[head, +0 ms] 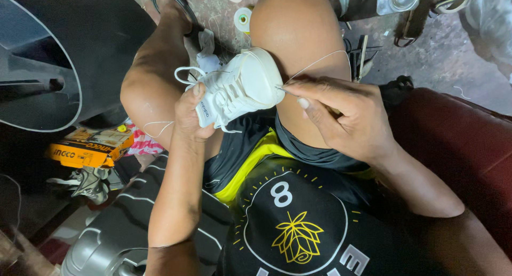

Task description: The person is sitting on the floor, holding a white sneaker on their lap. They use a curved awl and a white thread to stitch the sole of the shoe, repeatedly pushing the awl through the material and pulling the thread tight.

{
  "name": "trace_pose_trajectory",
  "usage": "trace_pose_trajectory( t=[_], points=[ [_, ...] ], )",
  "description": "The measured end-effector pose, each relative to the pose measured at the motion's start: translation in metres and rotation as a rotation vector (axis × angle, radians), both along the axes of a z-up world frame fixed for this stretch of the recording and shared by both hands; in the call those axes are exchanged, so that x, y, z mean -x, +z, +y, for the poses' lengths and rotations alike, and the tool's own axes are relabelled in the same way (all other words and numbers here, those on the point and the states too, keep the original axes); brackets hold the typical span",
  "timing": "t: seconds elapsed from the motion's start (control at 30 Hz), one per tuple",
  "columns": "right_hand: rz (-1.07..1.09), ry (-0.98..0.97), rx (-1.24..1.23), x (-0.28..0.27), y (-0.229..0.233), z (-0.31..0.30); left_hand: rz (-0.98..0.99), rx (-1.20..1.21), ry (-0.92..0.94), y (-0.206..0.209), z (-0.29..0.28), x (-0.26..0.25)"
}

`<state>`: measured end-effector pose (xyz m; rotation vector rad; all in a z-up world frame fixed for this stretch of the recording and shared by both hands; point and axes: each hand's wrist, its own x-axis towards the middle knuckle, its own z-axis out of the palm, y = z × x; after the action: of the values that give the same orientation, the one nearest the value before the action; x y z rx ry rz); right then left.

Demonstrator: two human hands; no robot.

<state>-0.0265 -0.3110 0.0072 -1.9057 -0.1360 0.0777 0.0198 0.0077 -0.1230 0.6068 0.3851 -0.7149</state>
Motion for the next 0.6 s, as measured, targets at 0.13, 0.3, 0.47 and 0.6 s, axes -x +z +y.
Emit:
trace_pose_trajectory(
  t=[0.13, 0.3, 0.47, 0.6],
  points=[
    [0.043, -0.036, 0.036, 0.000, 0.004, 0.001, 0.001, -0.001, 0.031, -0.006, 0.004, 0.005],
    [0.028, -0.033, 0.041, 0.000, 0.006, 0.002, 0.005, 0.002, 0.029, -0.017, 0.013, 0.009],
    [-0.026, -0.016, 0.030, -0.001, 0.002, 0.001, -0.007, 0.032, 0.034, -0.028, 0.023, 0.014],
    [-0.015, -0.021, 0.050, -0.001, 0.004, 0.002, 0.004, 0.012, 0.011, -0.015, 0.014, 0.010]
  ],
)
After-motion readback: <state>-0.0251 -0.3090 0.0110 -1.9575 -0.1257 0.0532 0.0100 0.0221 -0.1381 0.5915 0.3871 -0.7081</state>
